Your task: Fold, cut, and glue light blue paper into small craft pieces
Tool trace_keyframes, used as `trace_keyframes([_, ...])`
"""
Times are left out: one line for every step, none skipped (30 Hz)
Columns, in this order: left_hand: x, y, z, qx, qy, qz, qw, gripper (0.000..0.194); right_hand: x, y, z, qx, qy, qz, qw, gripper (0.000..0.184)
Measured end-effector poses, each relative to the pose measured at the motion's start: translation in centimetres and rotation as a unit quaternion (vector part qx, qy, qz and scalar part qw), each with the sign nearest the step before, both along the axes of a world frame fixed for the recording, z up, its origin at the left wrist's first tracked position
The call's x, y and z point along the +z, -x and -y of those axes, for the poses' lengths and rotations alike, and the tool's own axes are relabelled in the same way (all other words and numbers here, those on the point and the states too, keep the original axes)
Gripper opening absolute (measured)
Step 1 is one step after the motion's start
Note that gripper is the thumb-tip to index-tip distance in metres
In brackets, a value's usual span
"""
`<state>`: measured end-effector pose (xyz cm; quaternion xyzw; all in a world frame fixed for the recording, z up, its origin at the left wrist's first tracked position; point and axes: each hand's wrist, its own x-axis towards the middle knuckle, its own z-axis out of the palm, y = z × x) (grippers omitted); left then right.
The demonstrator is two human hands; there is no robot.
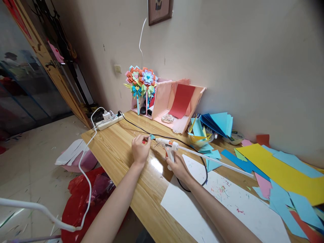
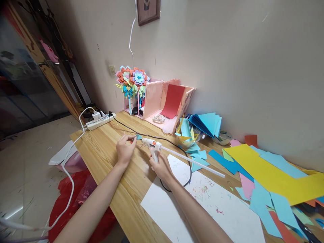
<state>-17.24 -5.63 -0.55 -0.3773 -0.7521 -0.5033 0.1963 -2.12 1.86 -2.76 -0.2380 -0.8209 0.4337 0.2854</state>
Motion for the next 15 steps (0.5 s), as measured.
trace_keyframes([-0.01, 0.00, -0.01, 0.000, -0.001, 0.001, 1.000, 0.008, 0.03, -0.01, 0.01, 0.002, 0.003, -0.001, 1.000, 0.009])
trace_keyframes([-0.02, 0.00, -0.02, 0.000, -0.002, 0.000, 1.000, 0.008, 0.07, -0.02, 0.01, 0.003, 0.004, 0.000, 1.000, 0.010])
trace_keyframes([-0.03, 0.01, -0.03, -0.001, -0.002, 0.000, 1.000, 0.008, 0.11, -0.03, 0.02, 0.003, 0.003, 0.001, 1.000, 0.010])
trace_keyframes([-0.03, 0.01, -0.04, -0.002, -0.002, 0.000, 1.000, 0.007, 0.14, -0.04, 0.01, 0.001, 0.001, 0.003, 1.000, 0.011])
trace_keyframes([-0.03, 0.02, -0.05, -0.002, -0.002, 0.000, 1.000, 0.007, 0.16, -0.04, 0.01, -0.002, -0.002, 0.005, 1.000, 0.012])
trace_keyframes([-0.04, 0.02, -0.05, -0.003, -0.003, 0.000, 1.000, 0.007, 0.16, -0.03, -0.01, -0.005, -0.005, 0.006, 1.000, 0.012])
trace_keyframes([-0.04, 0.03, -0.05, -0.005, -0.003, 0.001, 1.000, 0.008, 0.16, -0.02, -0.03, -0.009, -0.007, 0.006, 1.000, 0.013])
trace_keyframes([-0.06, 0.05, -0.06, -0.007, -0.004, 0.002, 1.000, 0.008, 0.14, 0.01, -0.05, -0.011, -0.008, 0.006, 1.000, 0.013])
trace_keyframes([-0.08, 0.06, -0.07, -0.008, -0.006, 0.003, 1.000, 0.008, 0.12, 0.03, -0.07, -0.014, -0.010, 0.006, 1.000, 0.013])
trace_keyframes([-0.11, 0.07, -0.08, -0.010, -0.008, 0.005, 1.000, 0.007, 0.11, 0.05, -0.08, -0.017, -0.012, 0.005, 1.000, 0.014])
trace_keyframes([-0.14, 0.08, -0.09, -0.013, -0.010, 0.008, 1.000, 0.007, 0.10, 0.06, -0.09, -0.020, -0.014, 0.004, 1.000, 0.014])
trace_keyframes([-0.16, 0.09, -0.10, -0.015, -0.012, 0.011, 1.000, 0.007, 0.09, 0.05, -0.08, -0.023, -0.016, 0.003, 1.000, 0.014])
trace_keyframes([-0.17, 0.08, -0.11, -0.018, -0.014, 0.015, 1.000, 0.007, 0.09, 0.01, -0.06, -0.025, -0.017, 0.002, 1.000, 0.014])
trace_keyframes([-0.18, 0.07, -0.11, -0.021, -0.016, 0.020, 0.999, 0.007, 0.09, -0.05, -0.04, -0.026, -0.016, 0.001, 1.000, 0.014])
trace_keyframes([-0.17, 0.05, -0.09, -0.026, -0.019, 0.026, 0.999, 0.007, 0.09, -0.11, -0.03, -0.028, -0.014, 0.000, 1.000, 0.014])
